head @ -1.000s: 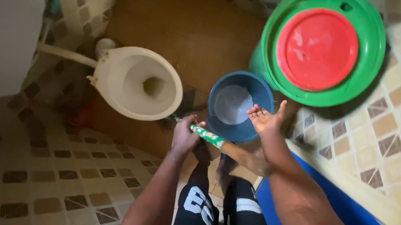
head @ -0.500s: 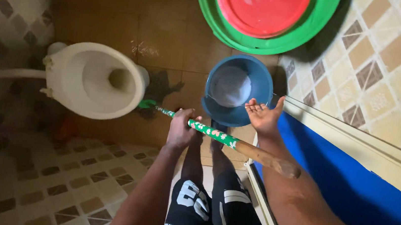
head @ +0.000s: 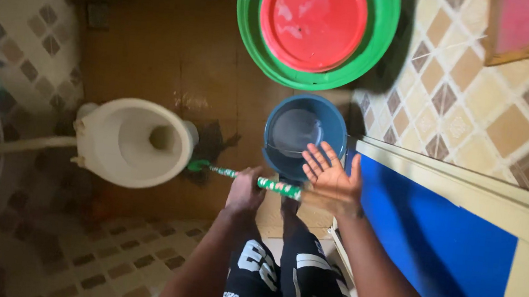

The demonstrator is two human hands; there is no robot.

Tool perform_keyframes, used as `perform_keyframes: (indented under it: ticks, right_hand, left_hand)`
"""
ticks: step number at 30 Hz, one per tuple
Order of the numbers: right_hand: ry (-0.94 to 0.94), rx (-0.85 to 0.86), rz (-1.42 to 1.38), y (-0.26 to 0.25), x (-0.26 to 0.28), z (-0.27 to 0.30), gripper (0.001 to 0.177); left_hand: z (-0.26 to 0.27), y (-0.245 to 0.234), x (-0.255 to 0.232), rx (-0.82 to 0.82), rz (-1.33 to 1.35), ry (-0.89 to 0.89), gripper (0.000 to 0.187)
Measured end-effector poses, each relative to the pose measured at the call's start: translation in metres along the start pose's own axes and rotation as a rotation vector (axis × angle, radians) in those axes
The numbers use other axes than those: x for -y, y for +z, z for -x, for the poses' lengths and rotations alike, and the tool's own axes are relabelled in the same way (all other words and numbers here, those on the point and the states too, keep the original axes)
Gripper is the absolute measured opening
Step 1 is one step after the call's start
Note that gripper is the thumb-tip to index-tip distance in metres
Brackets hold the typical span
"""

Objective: Mopping the floor of a small bathroom.

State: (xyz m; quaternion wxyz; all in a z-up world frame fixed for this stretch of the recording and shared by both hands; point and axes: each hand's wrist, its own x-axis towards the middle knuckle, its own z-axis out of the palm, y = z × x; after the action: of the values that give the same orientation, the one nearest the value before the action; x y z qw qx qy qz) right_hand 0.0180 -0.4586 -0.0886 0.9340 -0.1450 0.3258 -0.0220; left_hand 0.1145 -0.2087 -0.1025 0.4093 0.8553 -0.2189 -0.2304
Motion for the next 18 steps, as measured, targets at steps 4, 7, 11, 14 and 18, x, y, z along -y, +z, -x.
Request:
perform_keyframes:
  ticks: [4,7,11,14,18]
  right_hand:
    - [-0.058,0.303,0.15,0.145,0.007,0.093,0.1]
    - [-0.104,0.518,0.182,0.202,0.0,0.152,0.092]
    - [-0.435,0.566,0.546,0.254,-0.001,0.203,0.083]
    - [-0.599,0.564,0.651,0.282,0.01,0.236,0.081]
    - [-0.725,0.499,0.575,0.306,0.018,0.279,0.081]
  left_hand:
    - [0.015,-0.019,-0.014,0.094,-0.056,0.0,0.022]
    - [0.016,-0.038,-0.045,0.125,-0.039,-0.021,0.018]
    - [0.022,-0.08,-0.105,0.169,-0.002,0.05,0.016]
    - [0.031,-0.111,-0.155,0.201,0.027,0.141,0.022]
    - [0.04,-0.15,-0.211,0.306,0.018,0.228,0.026]
